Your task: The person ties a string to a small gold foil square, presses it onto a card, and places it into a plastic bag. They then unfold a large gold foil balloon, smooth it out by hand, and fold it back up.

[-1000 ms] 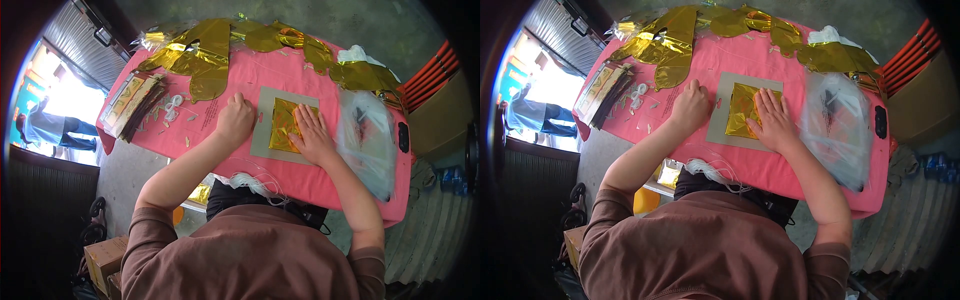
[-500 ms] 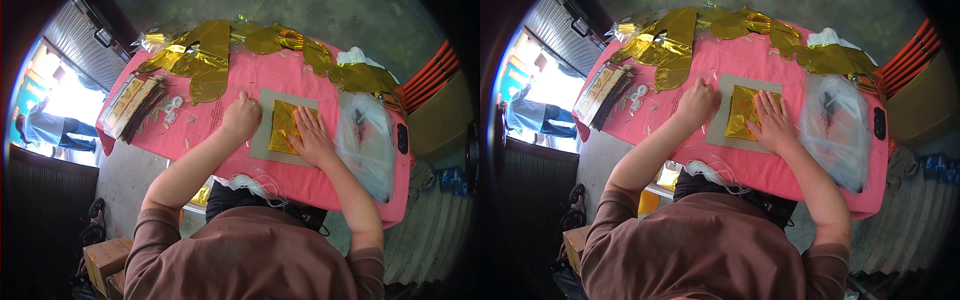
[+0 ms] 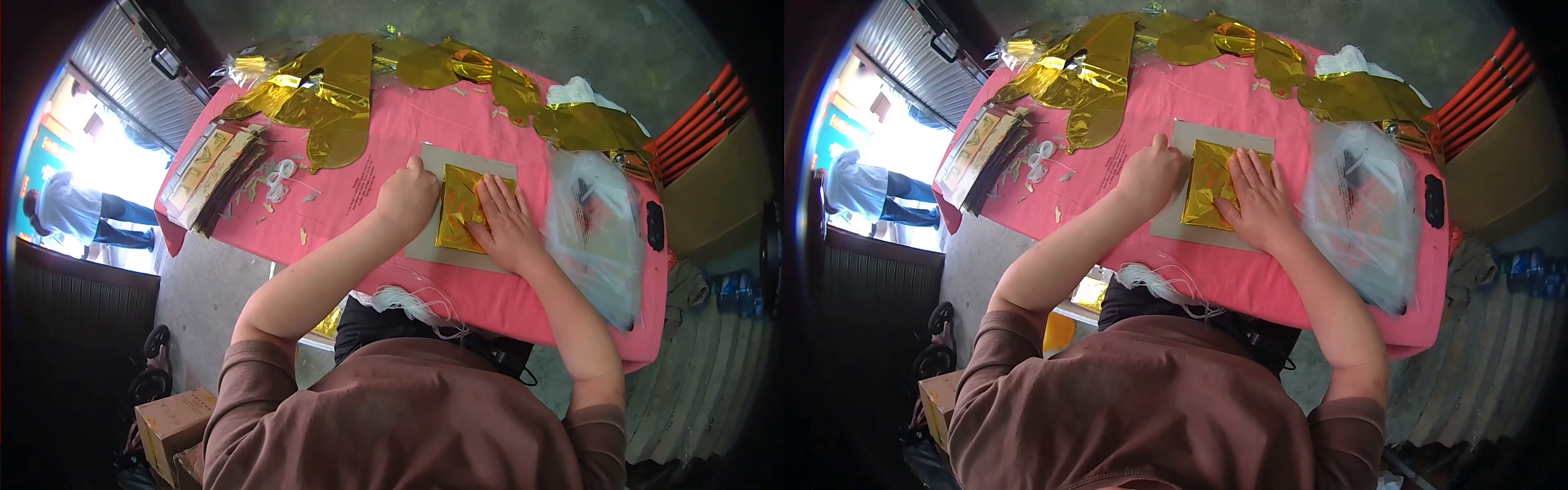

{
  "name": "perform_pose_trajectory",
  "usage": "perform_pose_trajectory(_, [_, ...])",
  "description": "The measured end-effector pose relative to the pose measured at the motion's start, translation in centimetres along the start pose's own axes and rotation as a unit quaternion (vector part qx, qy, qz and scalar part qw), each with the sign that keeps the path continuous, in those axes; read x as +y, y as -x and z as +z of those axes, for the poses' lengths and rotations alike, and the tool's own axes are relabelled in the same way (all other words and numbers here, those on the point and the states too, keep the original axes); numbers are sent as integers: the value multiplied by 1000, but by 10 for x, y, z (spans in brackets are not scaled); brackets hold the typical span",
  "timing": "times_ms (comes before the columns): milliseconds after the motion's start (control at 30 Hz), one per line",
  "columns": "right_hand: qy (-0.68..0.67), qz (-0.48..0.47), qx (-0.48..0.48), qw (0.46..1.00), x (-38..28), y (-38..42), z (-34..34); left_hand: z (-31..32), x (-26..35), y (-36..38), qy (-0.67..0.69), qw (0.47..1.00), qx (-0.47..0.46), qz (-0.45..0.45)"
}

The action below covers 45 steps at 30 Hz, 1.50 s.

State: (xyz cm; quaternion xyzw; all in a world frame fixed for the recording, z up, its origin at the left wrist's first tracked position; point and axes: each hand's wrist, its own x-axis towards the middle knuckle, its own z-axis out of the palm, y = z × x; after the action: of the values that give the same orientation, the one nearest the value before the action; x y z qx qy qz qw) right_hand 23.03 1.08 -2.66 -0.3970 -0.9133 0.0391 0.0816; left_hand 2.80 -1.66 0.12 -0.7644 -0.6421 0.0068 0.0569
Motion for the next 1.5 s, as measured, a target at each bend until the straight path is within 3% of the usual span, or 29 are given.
perform_pose_trajectory(167, [-4,8,-10,1000,0,0,0,0,-2,8,44,998,15,43])
perform_pose_trajectory(233, [-3,6,-7,1000,0,0,1,-10,-1,16,45,998,27,-27])
perform_pose_trajectory(367, [-7,10,-15,1000,-3,0,-5,1,-7,17,137,988,16,-70])
perform_pose_trajectory(433, [-8,21,-35,999,-6,-1,-9,2,-8,17,175,982,67,-32])
perform_pose_trajectory(567, [-4,21,-46,999,-6,-1,-11,-7,-1,15,168,983,51,-52])
perform_pose_trajectory(667, [-13,29,-57,998,-6,-2,-14,3,-1,14,141,987,82,13])
perform_pose_trajectory(767, [-11,29,-62,998,-7,-2,-15,8,-2,12,213,969,122,25])
perform_pose_trajectory(1067, [-18,25,-30,999,-4,-1,-6,4,-15,2,286,954,56,70])
perform_pose_trajectory(1100, [-26,21,-32,999,-4,0,-6,-2,-21,-2,342,936,-5,84])
perform_pose_trajectory(1167, [-28,19,-36,999,-6,-1,-9,-8,-31,-21,421,895,-99,110])
perform_pose_trajectory(1200, [-22,25,-28,999,-5,-1,-10,-7,-30,-39,418,896,-94,121])
perform_pose_trajectory(1267, [-9,7,-32,999,-4,-1,-7,-5,-31,-76,474,872,-46,117])
perform_pose_trajectory(1433, [-11,-3,-18,1000,-2,0,-5,9,7,-189,358,923,26,136])
perform_pose_trajectory(1500, [-22,-7,-5,1000,-3,1,-4,23,32,-231,269,941,113,170])
